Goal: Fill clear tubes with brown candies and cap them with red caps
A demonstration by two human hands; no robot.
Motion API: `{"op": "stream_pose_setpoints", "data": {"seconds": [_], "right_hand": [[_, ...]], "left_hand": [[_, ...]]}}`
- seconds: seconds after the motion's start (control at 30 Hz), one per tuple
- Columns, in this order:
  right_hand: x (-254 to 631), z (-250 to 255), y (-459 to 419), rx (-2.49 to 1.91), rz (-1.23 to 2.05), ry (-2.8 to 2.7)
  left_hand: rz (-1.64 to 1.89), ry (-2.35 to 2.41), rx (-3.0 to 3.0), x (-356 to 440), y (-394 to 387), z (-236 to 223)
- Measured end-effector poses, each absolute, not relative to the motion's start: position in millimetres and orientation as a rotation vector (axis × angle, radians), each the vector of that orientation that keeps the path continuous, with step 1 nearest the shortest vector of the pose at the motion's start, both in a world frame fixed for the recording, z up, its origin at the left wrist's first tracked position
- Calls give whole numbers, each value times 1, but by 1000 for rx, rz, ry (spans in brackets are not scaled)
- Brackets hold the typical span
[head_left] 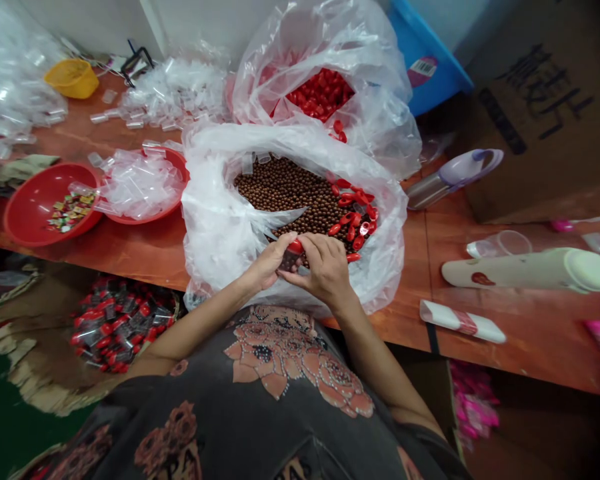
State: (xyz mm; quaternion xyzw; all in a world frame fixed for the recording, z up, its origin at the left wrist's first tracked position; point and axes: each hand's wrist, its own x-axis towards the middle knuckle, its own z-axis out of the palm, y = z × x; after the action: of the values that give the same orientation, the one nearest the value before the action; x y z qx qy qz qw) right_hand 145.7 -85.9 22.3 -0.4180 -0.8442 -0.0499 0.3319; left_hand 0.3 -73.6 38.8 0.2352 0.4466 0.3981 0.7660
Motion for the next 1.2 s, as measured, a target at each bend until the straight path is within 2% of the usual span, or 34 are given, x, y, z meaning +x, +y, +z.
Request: {"op": "stream_pose_setpoints", "data": {"seconds": [0.13, 0.23, 0.47, 0.53, 1.03, 1.2], "right_hand": [[141, 21, -82, -1010, -191, -2241], [134, 18, -82, -959, -105, -2257], [117, 9, -88, -1058, 499, -2104], [117, 8, -89, -1066, 583, -2097], [116, 6, -94, -945, 581, -2169], [109, 2, -98, -917, 401, -2179]], "left_hand": [[874, 1009, 459, -7, -81, 43], [860, 1006, 430, -18, -86, 43], [763, 852, 318, -44, -88, 42], [796, 850, 345, -47, -90, 43], [1027, 1001, 749, -49, -111, 47], [1038, 1103, 776, -51, -122, 48]]}}
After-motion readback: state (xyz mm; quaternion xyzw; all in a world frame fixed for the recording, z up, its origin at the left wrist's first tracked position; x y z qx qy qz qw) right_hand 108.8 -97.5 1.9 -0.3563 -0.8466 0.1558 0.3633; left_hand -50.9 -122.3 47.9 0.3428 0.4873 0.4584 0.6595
